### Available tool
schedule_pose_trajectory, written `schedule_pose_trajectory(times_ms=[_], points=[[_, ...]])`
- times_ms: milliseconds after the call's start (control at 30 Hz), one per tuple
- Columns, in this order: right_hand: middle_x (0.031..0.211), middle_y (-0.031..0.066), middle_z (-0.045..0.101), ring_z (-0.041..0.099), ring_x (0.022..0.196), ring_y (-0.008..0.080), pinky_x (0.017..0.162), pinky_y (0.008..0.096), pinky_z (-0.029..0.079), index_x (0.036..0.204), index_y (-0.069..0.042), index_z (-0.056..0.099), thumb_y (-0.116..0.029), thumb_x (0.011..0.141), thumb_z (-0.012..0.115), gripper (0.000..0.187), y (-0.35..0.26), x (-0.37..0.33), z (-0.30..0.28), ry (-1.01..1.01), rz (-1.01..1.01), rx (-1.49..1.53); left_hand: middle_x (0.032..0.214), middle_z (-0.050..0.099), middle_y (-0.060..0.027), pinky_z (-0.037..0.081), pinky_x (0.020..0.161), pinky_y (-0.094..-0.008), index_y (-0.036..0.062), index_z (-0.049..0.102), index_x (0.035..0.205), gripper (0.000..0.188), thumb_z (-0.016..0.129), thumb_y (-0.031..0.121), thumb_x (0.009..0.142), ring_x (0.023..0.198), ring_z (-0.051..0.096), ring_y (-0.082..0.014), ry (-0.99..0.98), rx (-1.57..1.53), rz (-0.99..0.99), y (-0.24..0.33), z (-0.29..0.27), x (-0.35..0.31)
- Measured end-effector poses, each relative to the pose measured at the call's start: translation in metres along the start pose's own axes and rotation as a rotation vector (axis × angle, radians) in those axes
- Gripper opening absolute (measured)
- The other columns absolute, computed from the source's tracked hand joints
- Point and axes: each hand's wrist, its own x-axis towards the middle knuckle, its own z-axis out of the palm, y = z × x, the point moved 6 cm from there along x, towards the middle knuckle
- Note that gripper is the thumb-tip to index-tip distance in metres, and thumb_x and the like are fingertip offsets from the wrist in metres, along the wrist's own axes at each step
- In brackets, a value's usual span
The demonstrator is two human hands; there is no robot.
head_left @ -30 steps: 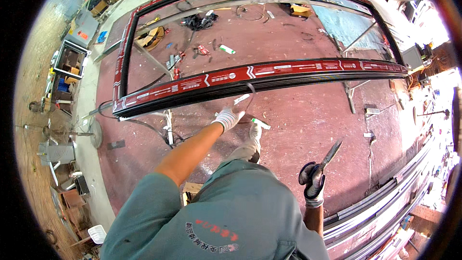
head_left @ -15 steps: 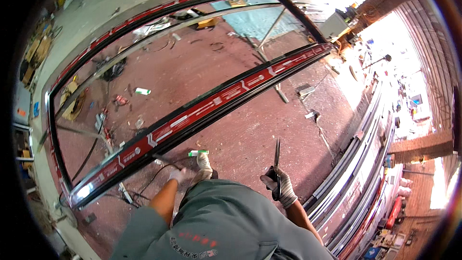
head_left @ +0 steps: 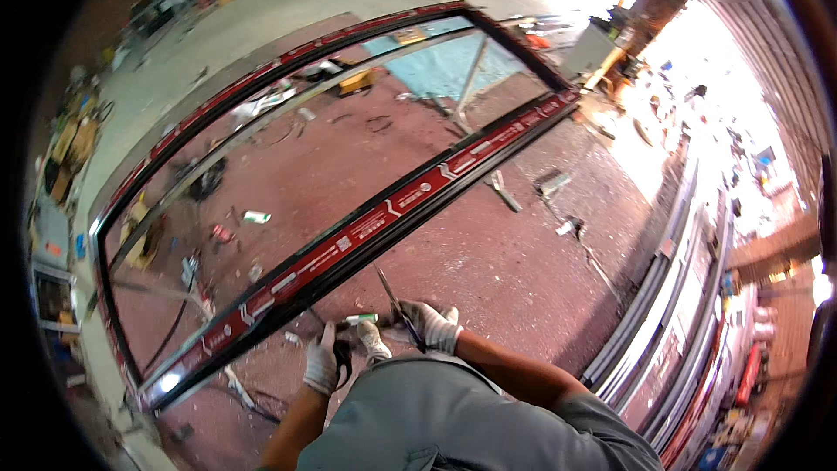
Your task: The person installs a black rubber weather stripping onto a red-framed window or door. They use shears to cut the strip to length, press it into the frame's groove, and trim excess material at the corners.
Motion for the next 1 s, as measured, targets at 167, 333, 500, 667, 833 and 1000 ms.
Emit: schedule_pose_trajectory(times_ms=[167,333,500,667,833,1000], points=[[0.115,0.0079,0.071,0.066,0.104,0.0182,0.101,0.0392,0.053,0.126,-0.004,0.063,-0.029,0.094,0.074,0.042,-0.04,0.016,0.078,-0.344,0.318,0.51,0.07,0.056,-0.0022,0.043,0.048,-0.026,0.0094,0.066,0.114,0.051,0.061,0.057,0.098,0.055,0.052,-0.0122,0.169,-0.364,-0.078,0.064,0.069,-0.037],[0.12,0.004,0.067,0.064,0.11,0.0205,0.099,0.0385,0.052,0.13,-0.01,0.058,-0.006,0.098,0.064,0.032,-0.009,0.035,0.081,-0.541,-0.032,-0.034,0.085,0.06,0.0005,0.042,0.046,-0.0256,0.0131,0.067,0.114,0.049,0.056,0.058,0.1,0.054,0.049,-0.0098,0.345,-0.526,0.137,0.087,0.085,-0.047],[0.102,0.0063,0.067,0.064,0.093,0.0193,0.086,0.0355,0.053,0.12,-0.004,0.06,-0.009,0.082,0.085,0.046,-0.047,0.017,0.083,-0.363,0.16,-0.255,0.09,0.063,-0.0014,0.047,0.058,-0.0296,0.0141,0.068,0.12,0.054,0.055,0.062,0.099,0.068,0.055,-0.0121,0.518,-0.371,0.249,0.087,0.086,-0.053],[0.097,0.0067,0.067,0.06,0.085,0.018,0.08,0.0338,0.05,0.108,-0.005,0.062,-0.018,0.09,0.076,0.026,-0.104,-0.016,0.08,-0.406,-0.057,-0.505,0.107,0.067,-0.0091,0.05,0.079,-0.0341,0.007,0.063,0.129,0.061,0.052,0.06,0.101,0.092,0.061,-0.0216,0.339,-0.17,0.403,0.089,0.085,-0.082],[0.082,0.0101,0.068,0.064,0.069,0.0197,0.059,0.0328,0.052,0.09,-0.005,0.063,-0.019,0.092,0.071,0.016,-0.153,-0.008,0.066,-0.209,-0.16,-0.233,0.122,0.07,-0.0186,0.049,0.096,-0.0426,0.0014,0.063,0.131,0.059,0.053,0.052,0.102,0.112,0.066,-0.0309,-0.143,0.433,0.282,-0.083,0.088,-0.049],[0.067,0.0084,0.067,0.065,0.057,0.021,0.052,0.0322,0.052,0.079,-0.006,0.062,-0.019,0.09,0.073,0.02,-0.2,0.049,0.05,-0.182,-0.232,-0.163,0.115,0.071,-0.0222,0.052,0.094,-0.0484,0.0074,0.068,0.127,0.063,0.053,0.061,0.098,0.108,0.067,-0.0411,0.283,0.913,-0.114,-0.164,-0.003,-0.129]])
